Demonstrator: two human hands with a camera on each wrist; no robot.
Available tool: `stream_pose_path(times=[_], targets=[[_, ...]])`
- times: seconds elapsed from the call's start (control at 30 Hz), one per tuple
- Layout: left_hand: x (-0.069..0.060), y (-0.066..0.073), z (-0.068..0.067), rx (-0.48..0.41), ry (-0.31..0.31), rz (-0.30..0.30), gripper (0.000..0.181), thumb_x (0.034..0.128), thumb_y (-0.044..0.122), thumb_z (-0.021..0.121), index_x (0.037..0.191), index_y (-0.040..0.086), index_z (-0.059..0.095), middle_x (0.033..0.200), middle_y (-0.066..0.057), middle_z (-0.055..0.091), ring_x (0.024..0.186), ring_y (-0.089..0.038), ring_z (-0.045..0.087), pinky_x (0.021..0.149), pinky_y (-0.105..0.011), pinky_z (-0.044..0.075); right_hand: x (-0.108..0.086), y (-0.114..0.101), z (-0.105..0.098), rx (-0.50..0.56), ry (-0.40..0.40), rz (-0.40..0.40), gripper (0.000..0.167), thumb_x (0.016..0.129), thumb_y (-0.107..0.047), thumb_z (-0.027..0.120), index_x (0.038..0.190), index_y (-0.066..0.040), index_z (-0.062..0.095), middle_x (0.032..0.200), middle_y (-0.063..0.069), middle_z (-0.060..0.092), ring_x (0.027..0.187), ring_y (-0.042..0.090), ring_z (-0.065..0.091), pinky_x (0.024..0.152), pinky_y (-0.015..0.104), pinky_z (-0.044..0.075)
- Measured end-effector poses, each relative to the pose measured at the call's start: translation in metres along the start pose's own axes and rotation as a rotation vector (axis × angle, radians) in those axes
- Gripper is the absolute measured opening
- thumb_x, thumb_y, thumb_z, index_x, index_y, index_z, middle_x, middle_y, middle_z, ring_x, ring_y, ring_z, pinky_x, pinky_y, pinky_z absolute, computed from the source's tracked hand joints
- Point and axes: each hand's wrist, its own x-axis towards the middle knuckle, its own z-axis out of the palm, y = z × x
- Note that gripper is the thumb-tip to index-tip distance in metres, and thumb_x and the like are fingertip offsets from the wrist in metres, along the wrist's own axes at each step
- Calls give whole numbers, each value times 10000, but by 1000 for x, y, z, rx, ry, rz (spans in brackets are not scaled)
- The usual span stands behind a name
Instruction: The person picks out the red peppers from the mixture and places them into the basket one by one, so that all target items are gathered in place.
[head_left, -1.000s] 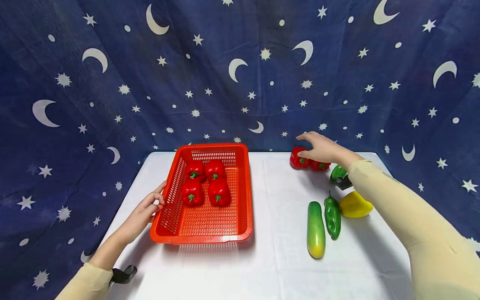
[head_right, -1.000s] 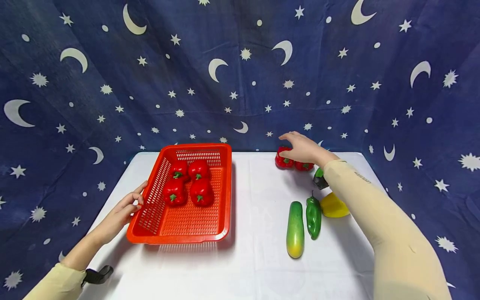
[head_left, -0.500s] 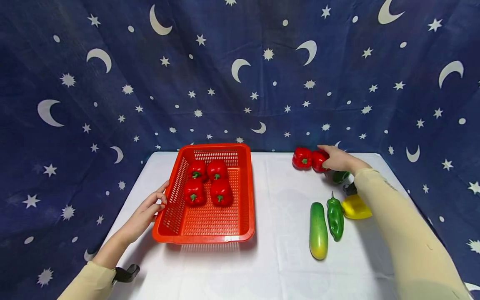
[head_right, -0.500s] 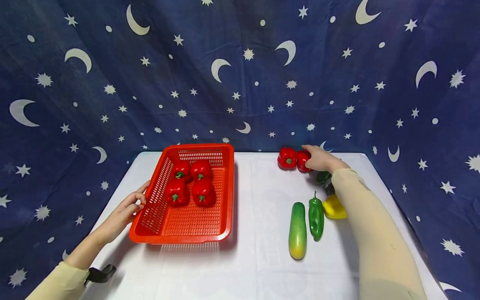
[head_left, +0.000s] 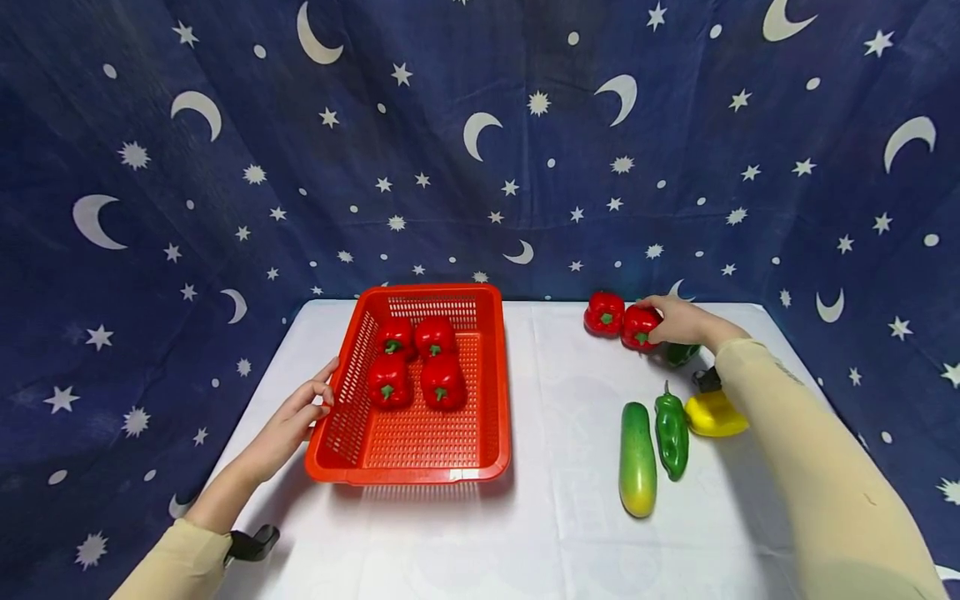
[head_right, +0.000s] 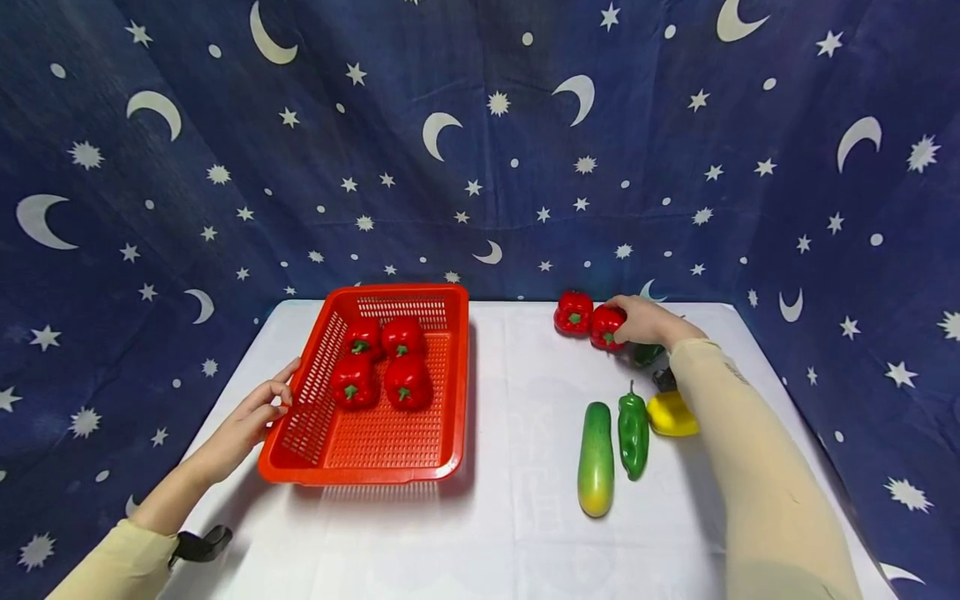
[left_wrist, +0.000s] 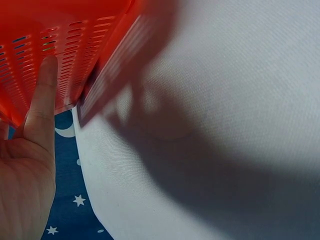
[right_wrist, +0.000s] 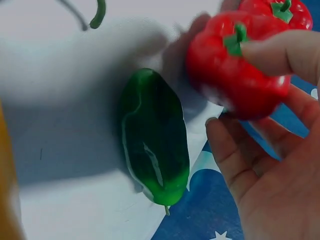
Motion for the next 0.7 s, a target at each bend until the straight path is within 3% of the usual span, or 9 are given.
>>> stream_pose_path(times=[0.2, 0.47, 0.7], targets=[[0, 0, 0, -1, -4, 5, 140, 991, -27, 333, 1071, 29, 433, 1717, -38, 97, 1450, -462, 259, 797, -419, 578, -6, 2, 1, 9, -14, -13, 780, 846, -171, 775, 1483, 21, 368, 1466, 322, 401, 1260, 472, 436, 1013, 651, 423], [0, -3, 1, -9, -5, 10, 148, 988, -32, 326, 1075, 22, 433, 1717, -31, 101, 1446, -446, 273, 798, -412, 578, -3, 1, 8, 51, -64, 44, 933, 842, -200, 759, 1563, 13, 205, 1468, 323, 390, 1240, 478, 449, 1002, 629, 449], [0, -2, 0, -8, 1, 5, 156, 982, -34, 325, 1073, 30, 435, 1717, -31, 102, 1447, -437, 278, 806, -406, 578, -1, 2, 9, 5, -38, 28, 911, 820, -246, 780, 1533, 16, 277, 1436, 312, 438, 1204, 460, 473, 977, 617, 468]])
